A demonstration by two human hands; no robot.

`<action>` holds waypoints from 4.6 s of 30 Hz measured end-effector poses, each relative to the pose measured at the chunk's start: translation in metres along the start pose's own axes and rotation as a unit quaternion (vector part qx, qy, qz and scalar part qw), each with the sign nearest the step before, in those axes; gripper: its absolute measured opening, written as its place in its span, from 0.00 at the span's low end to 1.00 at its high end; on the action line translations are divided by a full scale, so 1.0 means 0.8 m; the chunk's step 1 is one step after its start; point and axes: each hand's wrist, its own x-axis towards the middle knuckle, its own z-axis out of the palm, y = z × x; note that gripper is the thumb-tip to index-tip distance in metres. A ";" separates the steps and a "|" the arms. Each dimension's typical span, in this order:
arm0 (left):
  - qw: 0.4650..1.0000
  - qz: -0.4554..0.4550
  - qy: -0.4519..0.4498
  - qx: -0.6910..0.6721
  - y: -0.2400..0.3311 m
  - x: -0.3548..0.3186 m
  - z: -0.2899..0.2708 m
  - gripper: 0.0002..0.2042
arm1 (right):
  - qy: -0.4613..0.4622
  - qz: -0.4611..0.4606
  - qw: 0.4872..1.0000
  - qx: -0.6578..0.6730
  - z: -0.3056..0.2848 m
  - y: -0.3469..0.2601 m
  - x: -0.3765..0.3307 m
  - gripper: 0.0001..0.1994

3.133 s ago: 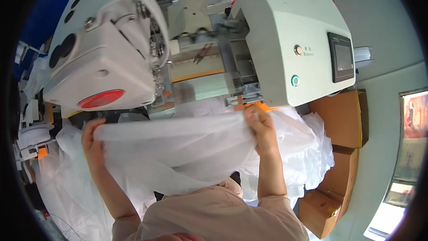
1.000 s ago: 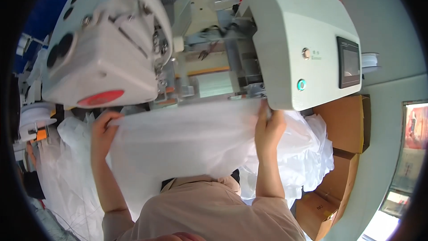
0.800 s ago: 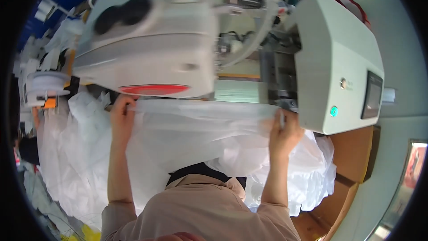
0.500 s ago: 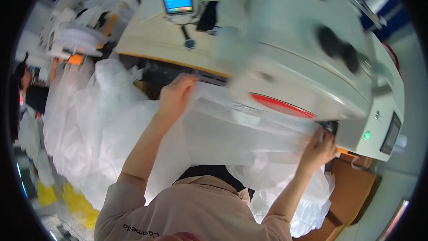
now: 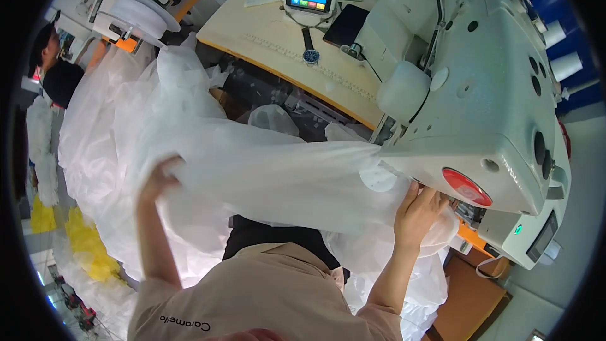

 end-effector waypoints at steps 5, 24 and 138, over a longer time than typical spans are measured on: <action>0.595 0.179 0.378 0.686 0.174 0.046 -0.027 0.10 | -0.071 0.011 0.996 0.047 -0.001 0.009 -0.008 0.08; 0.753 0.563 0.168 0.297 0.143 0.051 0.183 0.12 | -0.031 0.148 0.972 0.180 -0.033 -0.006 -0.007 0.15; 0.916 0.283 -0.076 0.274 0.058 -0.080 0.004 0.05 | -0.228 0.068 0.714 0.658 0.054 -0.284 0.013 0.11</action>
